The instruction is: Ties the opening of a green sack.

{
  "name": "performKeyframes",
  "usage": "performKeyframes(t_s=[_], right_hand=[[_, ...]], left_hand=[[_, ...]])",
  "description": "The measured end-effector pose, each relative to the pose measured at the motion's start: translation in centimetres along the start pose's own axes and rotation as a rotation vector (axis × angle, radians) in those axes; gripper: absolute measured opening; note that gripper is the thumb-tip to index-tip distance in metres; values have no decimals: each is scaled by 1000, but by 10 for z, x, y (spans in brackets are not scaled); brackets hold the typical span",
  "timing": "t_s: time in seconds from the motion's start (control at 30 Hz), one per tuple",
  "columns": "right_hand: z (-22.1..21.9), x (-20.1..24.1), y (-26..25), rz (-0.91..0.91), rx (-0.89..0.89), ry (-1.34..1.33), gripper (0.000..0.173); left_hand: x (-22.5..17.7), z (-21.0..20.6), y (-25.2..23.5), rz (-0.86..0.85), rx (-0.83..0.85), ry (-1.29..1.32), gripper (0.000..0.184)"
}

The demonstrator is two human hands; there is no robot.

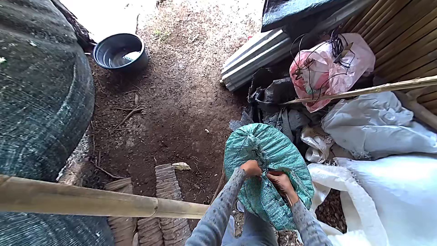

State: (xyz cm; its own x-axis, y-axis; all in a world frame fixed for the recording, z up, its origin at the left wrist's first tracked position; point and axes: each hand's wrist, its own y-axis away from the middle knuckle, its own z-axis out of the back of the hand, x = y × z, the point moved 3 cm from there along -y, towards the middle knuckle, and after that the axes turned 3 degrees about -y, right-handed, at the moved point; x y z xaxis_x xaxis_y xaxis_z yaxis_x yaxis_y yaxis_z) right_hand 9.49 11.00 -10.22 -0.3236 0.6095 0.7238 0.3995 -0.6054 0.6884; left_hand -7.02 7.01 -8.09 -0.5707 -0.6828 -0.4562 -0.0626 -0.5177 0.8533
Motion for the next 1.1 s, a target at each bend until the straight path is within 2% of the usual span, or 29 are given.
performKeyframes(t_s=[0.1,0.23,0.37,0.5,0.63,0.73,0.9,0.97,1.1], right_hand=[[5,0,-1,56,46,48,8],[5,5,5,153,36,136,11],[1,5,6,93,-47,188,10],[0,-2,6,82,-84,84,9],[2,-6,8,34,-21,-116,10],[1,-3,7,-20,-14,-156,11],[-5,3,8,-90,-31,-183,8],[-8,4,10,-74,-58,-177,7],[-17,5,11,76,-122,-48,7]], left_hand=[[-7,0,-7,-54,-9,-97,29],[-1,-10,-10,-145,-72,-55,27],[6,-15,-4,-224,-99,-35,26],[17,-38,5,-324,-203,81,27],[15,-53,19,-241,-286,78,32],[18,-55,27,-196,-409,66,34],[33,-57,16,-286,-500,414,32],[35,-55,11,-265,-472,499,31],[37,-51,3,-240,-384,572,29]])
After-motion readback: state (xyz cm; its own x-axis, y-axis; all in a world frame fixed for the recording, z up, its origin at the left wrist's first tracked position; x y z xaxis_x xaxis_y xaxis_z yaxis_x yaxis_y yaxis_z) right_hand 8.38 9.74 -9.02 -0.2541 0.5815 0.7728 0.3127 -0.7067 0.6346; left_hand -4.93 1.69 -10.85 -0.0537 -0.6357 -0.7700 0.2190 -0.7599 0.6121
